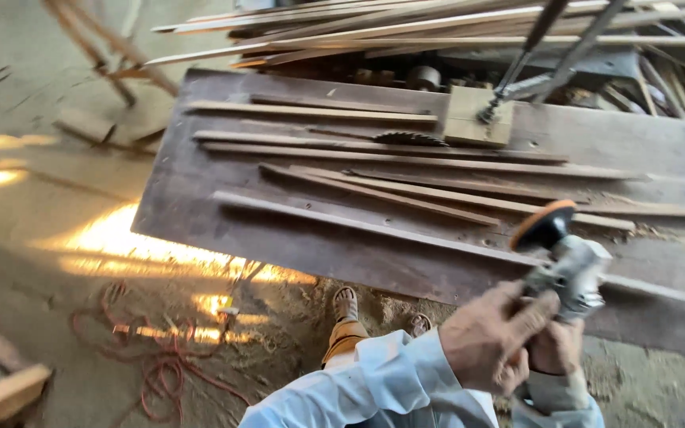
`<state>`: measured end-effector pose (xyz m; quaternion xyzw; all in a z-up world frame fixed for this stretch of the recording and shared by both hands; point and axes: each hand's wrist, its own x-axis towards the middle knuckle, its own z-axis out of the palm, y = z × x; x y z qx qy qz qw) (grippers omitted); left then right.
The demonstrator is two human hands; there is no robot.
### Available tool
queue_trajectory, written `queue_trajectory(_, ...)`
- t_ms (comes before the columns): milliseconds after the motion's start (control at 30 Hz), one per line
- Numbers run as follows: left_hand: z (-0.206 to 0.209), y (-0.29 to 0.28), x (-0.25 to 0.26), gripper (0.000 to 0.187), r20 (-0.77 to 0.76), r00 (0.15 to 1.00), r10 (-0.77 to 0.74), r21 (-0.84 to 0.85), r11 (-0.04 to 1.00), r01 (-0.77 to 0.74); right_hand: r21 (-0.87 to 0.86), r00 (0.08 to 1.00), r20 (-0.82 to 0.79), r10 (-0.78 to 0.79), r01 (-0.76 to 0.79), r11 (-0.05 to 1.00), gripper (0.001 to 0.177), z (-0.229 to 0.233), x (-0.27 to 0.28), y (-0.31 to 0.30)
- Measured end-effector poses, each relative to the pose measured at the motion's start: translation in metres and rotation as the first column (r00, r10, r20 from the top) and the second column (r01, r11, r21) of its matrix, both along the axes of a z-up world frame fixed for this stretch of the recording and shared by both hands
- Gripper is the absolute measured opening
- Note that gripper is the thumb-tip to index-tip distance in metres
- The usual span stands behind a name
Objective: Sanding the surfaces of thin wooden strips using a handheld orbital sander on a workbench.
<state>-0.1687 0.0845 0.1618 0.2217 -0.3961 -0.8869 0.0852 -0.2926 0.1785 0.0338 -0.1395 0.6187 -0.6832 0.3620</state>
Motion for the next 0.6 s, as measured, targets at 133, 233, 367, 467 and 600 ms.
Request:
queue_trajectory(133, -0.129, -0.022, 0.014, 0.097, -0.168, 0.940, -0.298, -0.985, 0.087, -0.149, -0.009, 0.970, -0.089, -0.227, 0.227, 0.974, 0.016, -0.009, -0.005, 0.037)
queue_trajectory(233, -0.172, -0.100, 0.040, 0.031, -0.133, 0.987, -0.094, -0.987, -0.081, -0.141, 0.142, 0.887, -0.182, -0.424, 0.451, 0.881, 0.019, -0.006, -0.005, 0.063)
queue_trajectory(367, -0.204, -0.213, 0.127, 0.028, 0.015, 0.949, 0.313, -0.887, -0.434, 0.157, 0.629, 0.883, -0.420, -0.211, 0.451, 0.633, 0.013, -0.022, -0.008, 0.112)
queue_trajectory(467, -0.266, -0.257, 0.181, 0.038, -0.002, 0.866, 0.500, -0.853, -0.453, 0.259, 0.790, 0.923, -0.357, -0.143, 0.380, 0.482, 0.024, -0.040, 0.008, 0.120)
queue_trajectory(600, -0.305, -0.272, 0.204, 0.015, -0.075, 0.848, 0.524, -0.895, -0.411, 0.175, 0.891, 0.972, -0.233, 0.003, 0.213, 0.402, 0.028, -0.025, 0.044, 0.050)
